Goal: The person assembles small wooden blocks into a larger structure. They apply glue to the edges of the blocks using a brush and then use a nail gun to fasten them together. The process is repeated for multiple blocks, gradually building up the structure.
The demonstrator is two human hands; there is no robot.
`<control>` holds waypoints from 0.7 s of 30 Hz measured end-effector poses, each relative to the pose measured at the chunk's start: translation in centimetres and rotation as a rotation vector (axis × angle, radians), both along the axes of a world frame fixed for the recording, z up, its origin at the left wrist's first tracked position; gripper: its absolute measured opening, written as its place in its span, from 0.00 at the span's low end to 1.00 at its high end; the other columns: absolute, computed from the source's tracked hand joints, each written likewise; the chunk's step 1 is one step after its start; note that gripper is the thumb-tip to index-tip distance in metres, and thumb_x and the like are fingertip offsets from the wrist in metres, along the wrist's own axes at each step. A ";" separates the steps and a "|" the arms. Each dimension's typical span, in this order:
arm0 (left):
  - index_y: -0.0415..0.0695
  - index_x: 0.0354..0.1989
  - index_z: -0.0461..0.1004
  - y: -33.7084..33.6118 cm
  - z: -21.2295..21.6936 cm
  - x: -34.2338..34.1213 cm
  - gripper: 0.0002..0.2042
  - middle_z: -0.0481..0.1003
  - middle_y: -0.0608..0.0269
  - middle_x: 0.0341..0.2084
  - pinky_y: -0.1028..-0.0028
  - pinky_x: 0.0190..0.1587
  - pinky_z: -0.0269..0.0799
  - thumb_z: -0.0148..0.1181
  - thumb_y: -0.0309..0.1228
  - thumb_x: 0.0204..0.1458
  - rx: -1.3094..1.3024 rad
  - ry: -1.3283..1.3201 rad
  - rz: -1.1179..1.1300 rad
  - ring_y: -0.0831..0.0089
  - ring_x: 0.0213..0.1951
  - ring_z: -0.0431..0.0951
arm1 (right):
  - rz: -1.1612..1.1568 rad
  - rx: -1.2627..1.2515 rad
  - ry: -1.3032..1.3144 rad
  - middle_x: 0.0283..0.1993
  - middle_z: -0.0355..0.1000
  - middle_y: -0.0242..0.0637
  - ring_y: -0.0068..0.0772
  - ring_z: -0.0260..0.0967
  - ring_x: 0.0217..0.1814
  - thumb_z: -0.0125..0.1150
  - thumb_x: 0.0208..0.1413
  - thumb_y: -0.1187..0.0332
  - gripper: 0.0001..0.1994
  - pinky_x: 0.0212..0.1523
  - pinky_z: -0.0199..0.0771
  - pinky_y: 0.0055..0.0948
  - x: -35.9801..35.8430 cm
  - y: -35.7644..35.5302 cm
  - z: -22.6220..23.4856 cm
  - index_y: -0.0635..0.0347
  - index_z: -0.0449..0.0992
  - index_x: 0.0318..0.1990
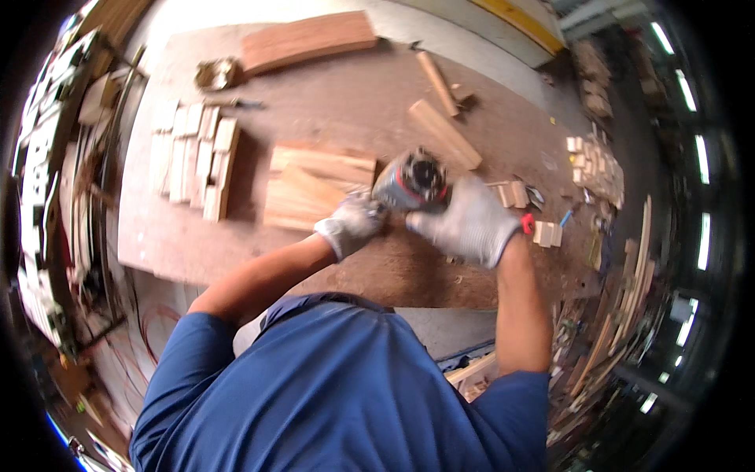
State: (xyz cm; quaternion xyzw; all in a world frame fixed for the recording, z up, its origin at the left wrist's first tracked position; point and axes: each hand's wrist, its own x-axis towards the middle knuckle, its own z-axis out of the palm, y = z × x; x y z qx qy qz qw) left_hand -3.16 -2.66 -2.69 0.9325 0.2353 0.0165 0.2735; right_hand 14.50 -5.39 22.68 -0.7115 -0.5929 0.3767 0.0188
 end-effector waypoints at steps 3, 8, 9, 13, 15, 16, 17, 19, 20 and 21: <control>0.45 0.48 0.81 1.6 -0.9 -2.2 0.13 0.79 0.49 0.48 0.54 0.56 0.75 0.55 0.30 0.59 0.165 -0.006 0.002 0.50 0.53 0.78 | -0.262 -0.098 0.168 0.35 0.82 0.30 0.23 0.76 0.34 0.74 0.53 0.65 0.18 0.42 0.81 0.32 1.9 -6.0 -0.3 0.62 0.84 0.50; 0.47 0.56 0.79 3.0 -1.3 -3.3 0.18 0.76 0.51 0.55 0.53 0.49 0.80 0.55 0.25 0.58 0.284 -0.113 -0.173 0.50 0.51 0.79 | -0.312 -0.290 -0.172 0.45 0.83 0.58 0.59 0.82 0.51 0.73 0.52 0.43 0.28 0.53 0.82 0.47 5.6 -14.4 -6.7 0.62 0.87 0.44; 0.49 0.56 0.79 2.9 -0.1 -3.1 0.17 0.77 0.51 0.53 0.53 0.47 0.80 0.55 0.26 0.59 0.239 -0.043 -0.146 0.50 0.51 0.79 | -0.341 -0.338 -0.201 0.46 0.82 0.60 0.59 0.82 0.53 0.73 0.51 0.42 0.29 0.54 0.81 0.49 6.1 -15.4 -7.6 0.62 0.87 0.44; 0.50 0.57 0.79 3.3 -1.5 -3.1 0.18 0.79 0.50 0.45 0.51 0.45 0.79 0.61 0.33 0.58 0.311 0.042 -0.218 0.49 0.48 0.79 | -0.568 -0.308 -0.363 0.50 0.82 0.59 0.59 0.80 0.56 0.72 0.54 0.47 0.26 0.59 0.78 0.51 8.8 -20.5 -14.4 0.60 0.84 0.50; 0.50 0.57 0.79 3.4 -0.4 -2.9 0.19 0.79 0.49 0.45 0.51 0.46 0.79 0.61 0.33 0.57 0.296 0.058 -0.228 0.48 0.49 0.79 | -0.693 -0.146 -0.495 0.47 0.82 0.59 0.61 0.81 0.54 0.72 0.54 0.48 0.25 0.57 0.79 0.53 9.5 -22.6 -17.9 0.60 0.82 0.50; 0.49 0.57 0.79 3.6 0.0 -3.0 0.19 0.79 0.49 0.45 0.51 0.47 0.79 0.61 0.33 0.57 0.291 0.072 -0.228 0.48 0.49 0.79 | -0.716 -0.156 -0.446 0.50 0.81 0.58 0.62 0.80 0.55 0.70 0.55 0.54 0.26 0.57 0.78 0.55 9.8 -22.5 -18.0 0.59 0.75 0.56; 0.49 0.58 0.78 3.5 -0.1 -2.8 0.19 0.79 0.48 0.46 0.51 0.47 0.79 0.61 0.32 0.57 0.281 0.083 -0.231 0.48 0.50 0.79 | -0.733 -0.117 -0.480 0.51 0.81 0.59 0.62 0.79 0.56 0.70 0.55 0.55 0.27 0.58 0.78 0.54 10.0 -23.0 -19.3 0.59 0.74 0.58; 0.48 0.59 0.78 3.6 -0.3 -2.7 0.19 0.79 0.48 0.47 0.51 0.48 0.79 0.59 0.30 0.57 0.264 0.118 -0.234 0.48 0.51 0.78 | -0.761 -0.042 -0.539 0.53 0.80 0.60 0.62 0.78 0.57 0.70 0.54 0.58 0.28 0.58 0.77 0.54 10.3 -24.3 -23.2 0.60 0.72 0.60; 0.46 0.60 0.77 3.7 1.2 -2.4 0.20 0.78 0.46 0.48 0.50 0.49 0.79 0.57 0.28 0.57 0.220 0.207 -0.224 0.47 0.51 0.78 | -0.772 -0.069 -0.449 0.56 0.78 0.62 0.64 0.77 0.60 0.71 0.53 0.61 0.30 0.60 0.77 0.54 9.9 -23.3 -22.9 0.59 0.70 0.62; 0.45 0.60 0.77 3.6 1.6 -2.3 0.21 0.78 0.46 0.48 0.50 0.49 0.79 0.56 0.27 0.57 0.219 0.203 -0.237 0.47 0.52 0.78 | -0.787 -0.036 -0.404 0.59 0.76 0.63 0.64 0.76 0.60 0.72 0.52 0.61 0.35 0.62 0.76 0.54 9.9 -23.8 -24.3 0.61 0.67 0.67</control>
